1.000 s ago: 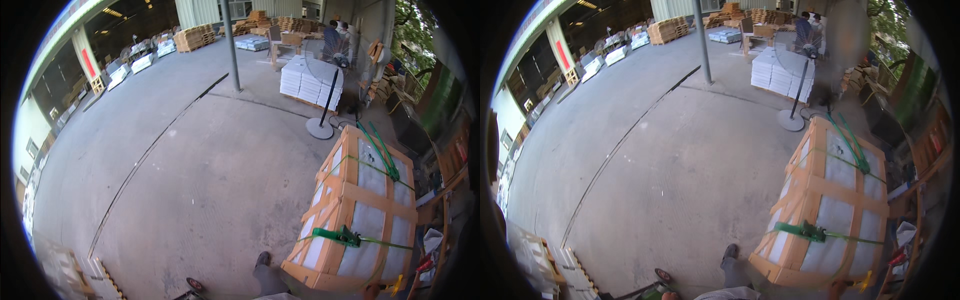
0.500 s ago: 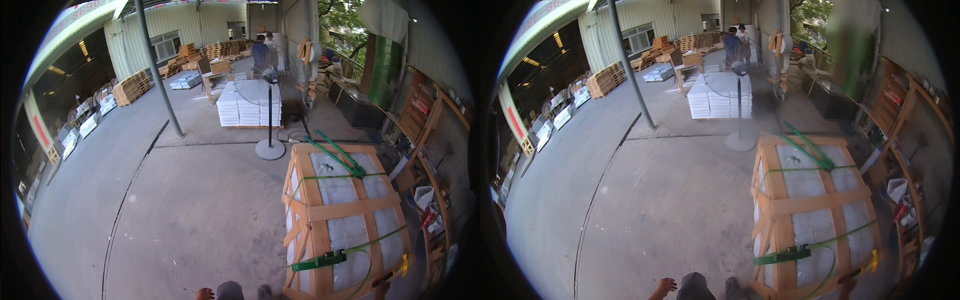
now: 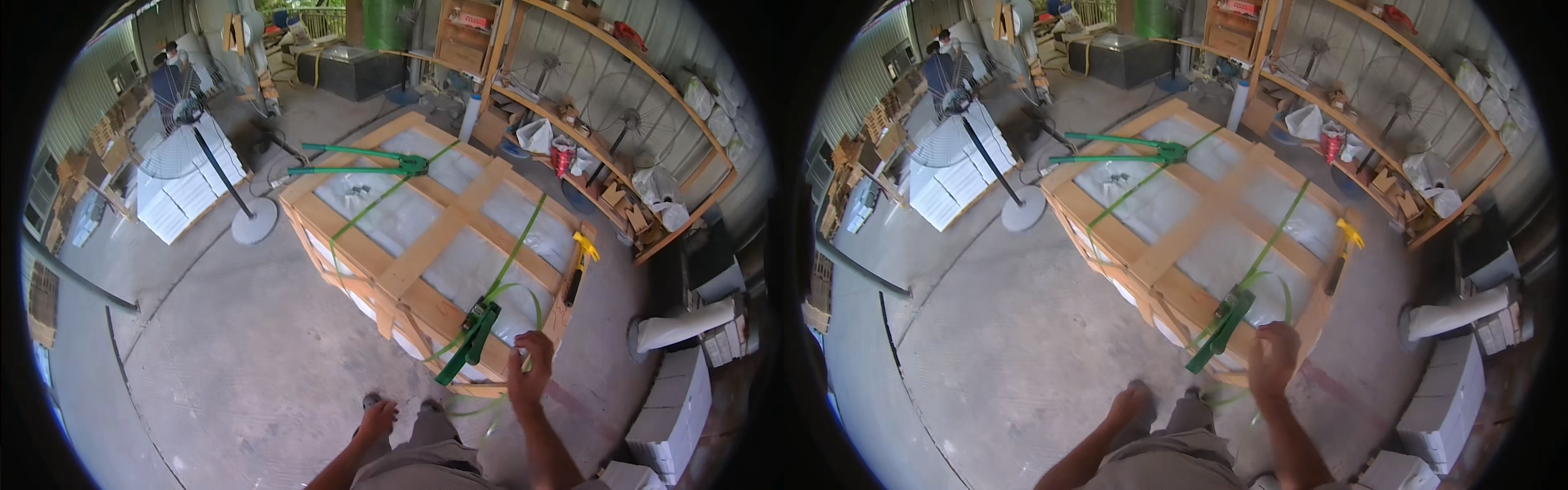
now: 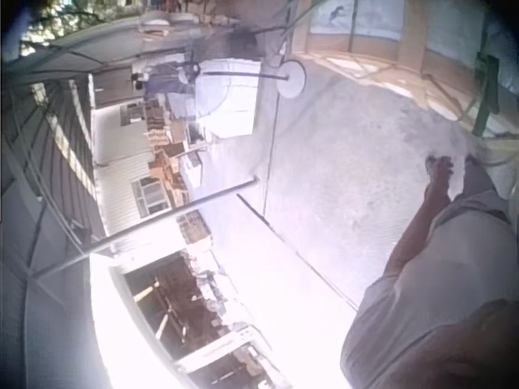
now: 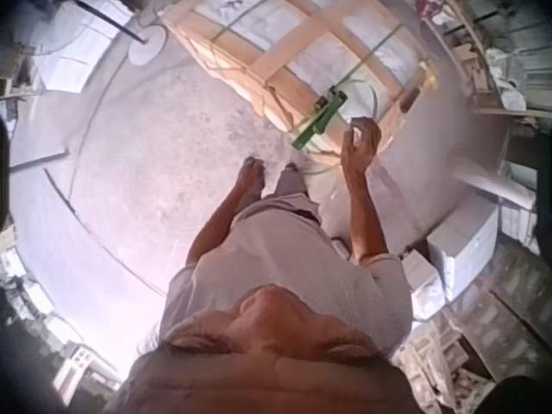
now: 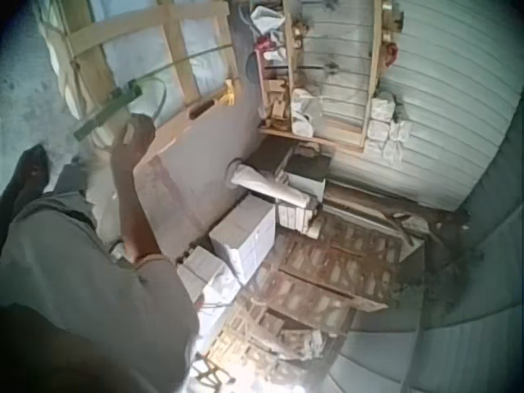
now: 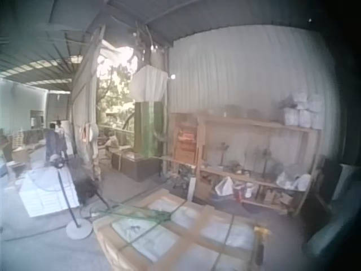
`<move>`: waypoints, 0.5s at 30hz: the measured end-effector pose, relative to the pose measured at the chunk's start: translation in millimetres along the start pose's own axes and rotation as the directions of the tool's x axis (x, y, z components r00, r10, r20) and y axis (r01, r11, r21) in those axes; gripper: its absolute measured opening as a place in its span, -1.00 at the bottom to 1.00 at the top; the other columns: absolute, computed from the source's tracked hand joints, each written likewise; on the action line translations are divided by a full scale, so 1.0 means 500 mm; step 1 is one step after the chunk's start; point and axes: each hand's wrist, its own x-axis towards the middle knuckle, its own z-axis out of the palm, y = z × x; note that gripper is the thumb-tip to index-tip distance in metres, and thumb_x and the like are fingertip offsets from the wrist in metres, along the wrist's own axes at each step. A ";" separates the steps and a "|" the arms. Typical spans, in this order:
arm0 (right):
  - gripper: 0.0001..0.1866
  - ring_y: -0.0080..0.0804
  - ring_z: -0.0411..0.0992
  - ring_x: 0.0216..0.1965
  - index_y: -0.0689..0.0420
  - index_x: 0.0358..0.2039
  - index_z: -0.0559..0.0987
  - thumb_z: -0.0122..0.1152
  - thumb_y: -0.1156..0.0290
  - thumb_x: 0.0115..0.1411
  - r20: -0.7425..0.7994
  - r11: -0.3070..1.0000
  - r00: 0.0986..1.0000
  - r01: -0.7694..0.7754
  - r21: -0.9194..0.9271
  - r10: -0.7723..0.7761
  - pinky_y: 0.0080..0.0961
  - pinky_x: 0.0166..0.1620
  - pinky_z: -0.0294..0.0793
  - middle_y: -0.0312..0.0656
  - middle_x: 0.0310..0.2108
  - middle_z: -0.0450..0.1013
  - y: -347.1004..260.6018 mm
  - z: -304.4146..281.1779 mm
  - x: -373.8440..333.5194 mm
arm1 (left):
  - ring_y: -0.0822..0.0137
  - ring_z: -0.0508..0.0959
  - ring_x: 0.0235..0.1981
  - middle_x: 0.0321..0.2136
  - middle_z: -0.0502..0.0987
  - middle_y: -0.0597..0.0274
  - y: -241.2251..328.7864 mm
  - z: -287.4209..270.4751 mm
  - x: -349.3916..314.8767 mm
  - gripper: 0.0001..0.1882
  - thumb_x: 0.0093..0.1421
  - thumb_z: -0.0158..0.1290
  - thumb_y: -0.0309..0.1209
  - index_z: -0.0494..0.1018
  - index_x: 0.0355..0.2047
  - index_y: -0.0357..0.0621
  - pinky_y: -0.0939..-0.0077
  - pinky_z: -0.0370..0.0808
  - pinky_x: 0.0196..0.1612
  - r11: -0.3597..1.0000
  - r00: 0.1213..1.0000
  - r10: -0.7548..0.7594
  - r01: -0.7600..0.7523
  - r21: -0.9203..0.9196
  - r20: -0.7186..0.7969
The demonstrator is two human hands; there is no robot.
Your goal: The person secures a wooden pallet wrapped in plastic using green straps and a manual tensioning tool. They loop the straps around the pallet, tighten them with the tool, and adjust the tension to ensure the load is firmly held.
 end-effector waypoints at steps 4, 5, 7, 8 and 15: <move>-0.65 -0.09 0.32 -0.06 0.16 -0.24 0.44 0.22 0.59 -0.13 0.178 0.976 0.980 -0.123 0.177 0.091 -0.23 -0.01 0.30 -0.10 -0.18 0.38 -0.108 0.085 -0.068 | 0.01 0.52 -0.19 -0.25 0.52 -0.09 0.020 0.040 0.101 -0.56 0.24 -0.14 -0.12 0.43 -0.17 -0.30 0.18 0.41 -0.13 0.883 0.916 0.341 -0.389 0.262 0.211; -0.66 -0.09 0.32 -0.07 0.15 -0.25 0.44 0.23 0.58 -0.11 0.211 0.982 0.973 -0.127 0.137 0.096 -0.24 -0.01 0.30 -0.10 -0.18 0.38 -0.113 0.117 -0.086 | -0.04 0.47 -0.12 -0.20 0.49 -0.15 0.006 0.065 0.132 -0.53 0.24 -0.15 -0.09 0.41 -0.13 -0.29 0.14 0.37 -0.08 0.883 0.919 0.331 -0.381 0.273 0.212; -0.71 -0.08 0.32 -0.12 0.15 -0.25 0.44 0.22 0.53 -0.05 0.253 0.991 0.962 -0.122 0.055 0.104 -0.22 -0.07 0.31 -0.09 -0.20 0.38 -0.108 0.167 -0.112 | -0.09 0.45 -0.08 -0.19 0.48 -0.20 0.025 0.119 0.167 -0.47 0.22 -0.17 -0.02 0.36 -0.07 -0.27 0.12 0.36 -0.05 0.878 0.925 0.325 -0.372 0.300 0.197; -0.73 -0.07 0.32 -0.13 0.15 -0.25 0.44 0.21 0.53 -0.03 0.227 0.989 0.964 -0.145 0.006 0.140 -0.22 -0.08 0.32 -0.08 -0.22 0.38 -0.092 0.187 -0.126 | -0.09 0.48 -0.11 -0.22 0.50 -0.20 0.060 0.139 0.169 -0.43 0.21 -0.17 0.02 0.34 -0.05 -0.26 0.13 0.39 -0.07 0.873 0.927 0.327 -0.371 0.317 0.186; -0.83 -0.04 0.37 -0.28 0.21 -0.26 0.48 0.11 0.56 0.09 0.015 0.964 0.970 -0.237 -0.119 0.241 -0.17 -0.25 0.38 -0.04 -0.36 0.42 -0.026 0.256 -0.124 | 0.04 0.58 -0.44 -0.59 0.55 0.03 0.155 0.198 0.249 -0.42 0.14 -0.16 0.12 0.45 -0.45 -0.23 0.19 0.47 -0.29 0.854 0.904 0.117 -0.303 0.424 0.410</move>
